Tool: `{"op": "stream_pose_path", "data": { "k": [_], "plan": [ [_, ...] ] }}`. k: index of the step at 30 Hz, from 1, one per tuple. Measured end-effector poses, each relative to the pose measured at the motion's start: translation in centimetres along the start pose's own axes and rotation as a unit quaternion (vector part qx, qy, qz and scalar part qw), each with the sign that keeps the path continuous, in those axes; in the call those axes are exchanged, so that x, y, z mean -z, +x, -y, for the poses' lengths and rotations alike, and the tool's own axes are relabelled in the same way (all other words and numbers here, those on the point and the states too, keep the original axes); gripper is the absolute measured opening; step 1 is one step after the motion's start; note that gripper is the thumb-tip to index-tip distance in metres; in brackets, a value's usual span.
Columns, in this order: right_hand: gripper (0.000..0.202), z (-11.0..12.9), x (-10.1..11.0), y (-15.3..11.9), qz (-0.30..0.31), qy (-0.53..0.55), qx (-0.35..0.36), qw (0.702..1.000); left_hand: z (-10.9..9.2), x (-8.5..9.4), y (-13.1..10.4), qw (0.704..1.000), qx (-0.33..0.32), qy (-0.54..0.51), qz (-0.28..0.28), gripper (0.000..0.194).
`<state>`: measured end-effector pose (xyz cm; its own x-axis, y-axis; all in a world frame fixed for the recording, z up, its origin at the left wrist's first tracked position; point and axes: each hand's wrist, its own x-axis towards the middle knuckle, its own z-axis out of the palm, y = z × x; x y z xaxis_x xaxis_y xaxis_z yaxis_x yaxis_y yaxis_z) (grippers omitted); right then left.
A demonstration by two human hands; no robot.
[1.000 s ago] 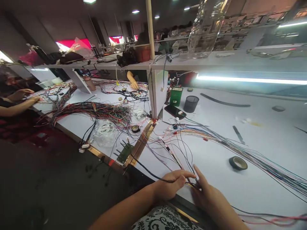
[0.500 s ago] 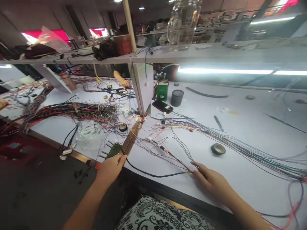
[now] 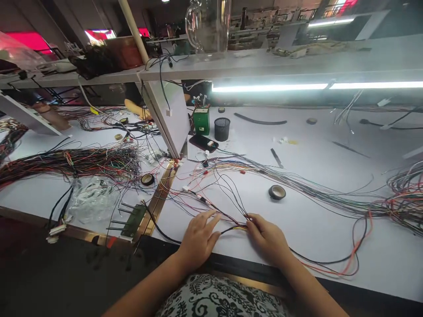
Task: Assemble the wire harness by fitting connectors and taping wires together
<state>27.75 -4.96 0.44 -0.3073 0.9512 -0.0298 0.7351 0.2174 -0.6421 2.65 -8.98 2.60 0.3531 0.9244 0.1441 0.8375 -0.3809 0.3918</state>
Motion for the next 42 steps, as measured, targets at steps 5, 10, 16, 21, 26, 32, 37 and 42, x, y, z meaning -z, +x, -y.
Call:
{"op": "stream_pose_path", "data": {
  "k": [5,10,16,21,26,32,37,42],
  "plan": [
    [0.031,-0.5,-0.2,-0.2,-0.006,0.05,0.013,0.999,-0.6,-1.1,4.0,0.999,0.003,-0.035,-0.018,0.025],
    [0.033,-0.3,0.3,-0.3,-0.01,0.07,0.013,0.997,0.2,-2.0,4.1,0.994,-0.061,-0.06,-0.074,0.021],
    [0.03,-0.2,0.4,-0.1,-0.001,0.148,-0.04,0.988,0.9,-1.7,2.7,0.991,-0.119,-0.008,-0.058,0.026],
    [0.028,-0.5,0.1,-0.6,0.002,0.221,-0.04,0.974,-0.5,-1.3,3.3,0.999,-0.048,0.002,0.018,0.019],
    [0.026,-1.0,-0.1,-1.0,-0.022,0.239,0.004,0.971,-1.6,-0.2,4.2,0.993,0.055,-0.1,0.028,0.02],
    [0.027,-1.1,-0.4,-1.2,0.012,0.244,0.043,0.969,-1.5,-0.1,4.6,0.989,0.086,-0.112,0.046,0.039],
    [0.039,0.0,0.5,-0.6,0.069,0.217,0.01,0.974,-1.1,0.2,4.2,0.998,0.021,-0.052,0.031,0.047],
    [0.053,2.0,2.9,1.1,0.183,0.198,-0.011,0.963,-0.5,0.2,4.2,0.997,-0.031,-0.06,0.027,0.048]
  ]
}}
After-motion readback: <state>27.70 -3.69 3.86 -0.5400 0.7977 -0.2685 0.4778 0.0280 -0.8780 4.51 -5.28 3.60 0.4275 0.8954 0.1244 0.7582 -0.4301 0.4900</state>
